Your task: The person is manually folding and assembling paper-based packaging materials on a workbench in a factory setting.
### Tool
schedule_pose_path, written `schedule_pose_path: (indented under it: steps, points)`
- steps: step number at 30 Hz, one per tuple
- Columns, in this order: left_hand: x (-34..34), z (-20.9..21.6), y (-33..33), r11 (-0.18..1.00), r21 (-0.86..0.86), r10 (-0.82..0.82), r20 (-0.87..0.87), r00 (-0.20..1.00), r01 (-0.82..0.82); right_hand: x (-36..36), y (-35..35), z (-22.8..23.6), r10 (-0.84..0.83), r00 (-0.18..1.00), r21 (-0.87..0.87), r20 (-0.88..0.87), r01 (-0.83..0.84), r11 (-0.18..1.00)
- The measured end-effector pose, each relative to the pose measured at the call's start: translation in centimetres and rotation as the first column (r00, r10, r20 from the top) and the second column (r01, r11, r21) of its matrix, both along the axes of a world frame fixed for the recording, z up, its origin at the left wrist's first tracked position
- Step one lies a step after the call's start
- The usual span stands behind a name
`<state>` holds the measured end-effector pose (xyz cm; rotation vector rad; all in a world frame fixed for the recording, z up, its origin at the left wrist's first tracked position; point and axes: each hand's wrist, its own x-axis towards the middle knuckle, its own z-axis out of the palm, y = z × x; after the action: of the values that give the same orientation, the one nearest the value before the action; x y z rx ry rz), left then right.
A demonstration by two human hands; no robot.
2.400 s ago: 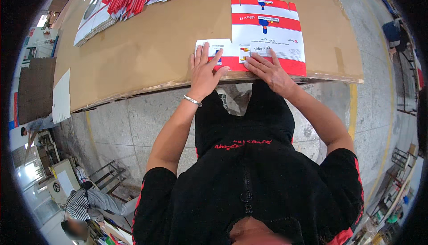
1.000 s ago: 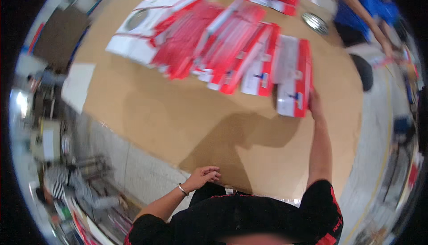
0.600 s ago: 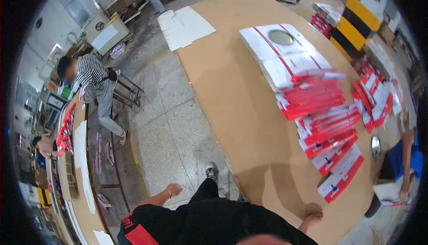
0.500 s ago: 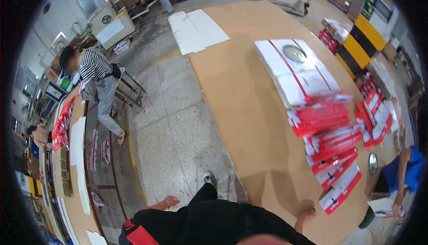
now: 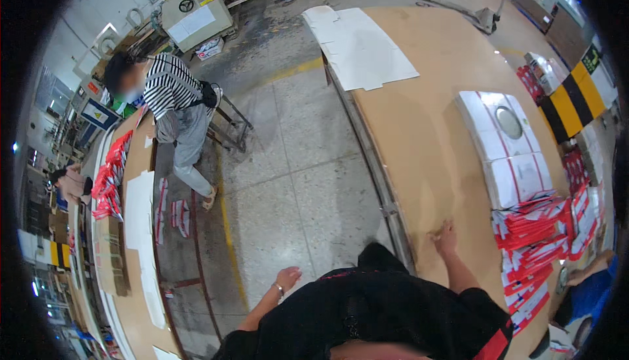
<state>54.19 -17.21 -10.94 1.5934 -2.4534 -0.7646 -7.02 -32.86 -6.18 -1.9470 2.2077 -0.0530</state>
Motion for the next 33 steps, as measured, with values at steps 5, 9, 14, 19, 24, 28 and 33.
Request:
schedule_pose_path:
  steps: [5, 9, 14, 19, 24, 28, 33]
  points:
    - [-3.0, 8.8, -19.7, 0.637, 0.671, 0.643, -0.19, 0.742, -0.38, 2.0, -9.3, 2.9, -0.264, 0.931, 0.071, 0.25, 0.255, 0.964]
    - [-5.7, 15.6, -37.6, 0.818, 0.524, 0.479, -0.387, 0.788, -0.239, -0.4, -14.4, -1.7, -0.236, 0.851, -0.063, 0.469, 0.299, 0.952]
    - [-5.9, 16.4, -55.1, 0.888, 0.447, 0.354, -0.507, 0.786, -0.112, 1.2, -18.0, -5.6, -0.349, 0.566, 0.028, 0.747, 0.497, 0.867]
    - [-5.9, 15.1, -67.3, 0.822, 0.565, 0.351, -0.396, 0.849, -0.076, 1.2, -18.6, -3.9, -0.654, 0.525, 0.178, 0.545, 0.69, 0.702]
    - [-4.6, 13.7, -78.8, 0.848, 0.512, 0.333, -0.316, 0.888, -0.135, 5.8, -20.1, -1.7, -0.758, 0.62, 0.191, 0.203, 0.734, 0.652]
    - [-3.2, 12.5, -90.1, 0.868, 0.431, 0.397, -0.299, 0.868, -0.248, 11.7, -20.4, -1.7, -0.824, 0.557, -0.039, 0.105, 0.83, 0.556]
    - [1.1, 10.3, -106.6, 0.706, 0.561, 0.682, -0.373, 0.629, -0.433, 21.4, -26.9, 2.7, -0.937, 0.277, 0.049, 0.212, 0.955, 0.293]
